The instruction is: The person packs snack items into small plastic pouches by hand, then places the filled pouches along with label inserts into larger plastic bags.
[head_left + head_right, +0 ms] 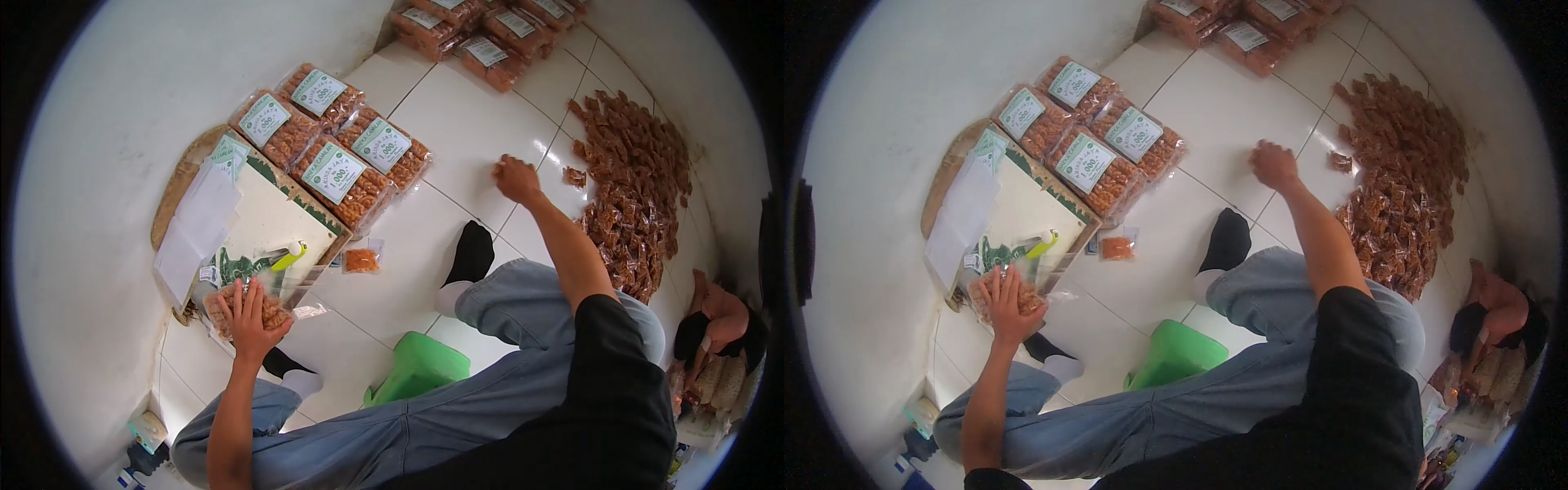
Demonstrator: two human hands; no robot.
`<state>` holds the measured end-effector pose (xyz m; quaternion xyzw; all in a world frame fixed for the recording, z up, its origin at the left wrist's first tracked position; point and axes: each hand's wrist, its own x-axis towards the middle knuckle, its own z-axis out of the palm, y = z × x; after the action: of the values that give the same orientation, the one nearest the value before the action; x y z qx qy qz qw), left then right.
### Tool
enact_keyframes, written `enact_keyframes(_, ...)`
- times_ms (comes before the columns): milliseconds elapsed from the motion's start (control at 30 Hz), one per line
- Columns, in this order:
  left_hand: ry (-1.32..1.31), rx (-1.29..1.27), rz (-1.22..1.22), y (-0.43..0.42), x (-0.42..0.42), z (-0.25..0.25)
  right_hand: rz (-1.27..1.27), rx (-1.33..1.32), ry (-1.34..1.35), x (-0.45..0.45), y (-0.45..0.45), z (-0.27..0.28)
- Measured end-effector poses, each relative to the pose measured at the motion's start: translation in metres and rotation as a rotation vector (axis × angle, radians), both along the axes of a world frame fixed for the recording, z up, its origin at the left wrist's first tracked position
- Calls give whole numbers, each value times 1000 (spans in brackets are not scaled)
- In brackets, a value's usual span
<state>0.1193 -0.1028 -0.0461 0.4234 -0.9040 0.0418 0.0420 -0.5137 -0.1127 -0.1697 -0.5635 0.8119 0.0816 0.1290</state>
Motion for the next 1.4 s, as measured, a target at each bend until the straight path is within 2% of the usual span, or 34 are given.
enact_keyframes(67,7,-6,-3,-1,2,1,-245,-179,3,-28,13,-9)
enact_keyframes(100,6,3,-4,-1,1,1,-458,-134,-21,-47,14,-11)
enact_keyframes(133,5,15,-2,0,1,2,-417,-157,21,-73,25,-17)
enact_keyframes(167,0,15,10,1,1,2,-392,-59,204,-105,28,-30)
enact_keyframes(200,2,23,10,0,1,1,-509,-16,262,-138,36,-50)
enact_keyframes(267,-4,22,8,-2,1,2,-542,25,185,-172,59,-44)
enact_keyframes(300,-8,30,13,-2,1,2,-604,-6,197,-207,71,-75)
enact_keyframes(367,-13,29,33,-2,0,2,-638,54,101,-178,67,-47)
enact_keyframes(433,-6,31,24,-1,0,2,-657,100,-120,-203,74,-79)
enact_keyframes(467,3,10,17,-1,0,0,-47,343,267,-233,86,-123)
enact_keyframes(500,-2,11,24,-1,0,1,-38,343,262,-223,80,-131)
enact_keyframes(600,17,5,37,-1,-1,0,-245,74,65,-112,29,-82)
enact_keyframes(767,60,17,81,2,-4,4,19,-169,-171,28,-18,-52)
enact_keyframes(833,38,-11,88,3,-2,-1,79,-117,-318,86,-16,-8)
enact_keyframes(900,70,-19,116,2,-1,-5,20,-100,-428,123,-18,-17)
enact_keyframes(967,108,-40,91,3,1,-7,-37,376,-614,160,-27,18)
enact_keyframes(1033,111,-33,121,2,2,-6,0,427,-683,177,-22,6)
enact_keyframes(1133,107,-15,111,5,1,-2,93,353,-722,178,-11,-21)
enact_keyframes(1200,119,-15,117,5,3,-5,381,-15,-752,174,-8,-45)
enact_keyframes(1333,136,-42,109,4,6,-10,377,-3,-597,190,-13,-38)
enact_keyframes(1400,141,-39,110,4,6,-12,-193,97,-825,213,-2,-22)
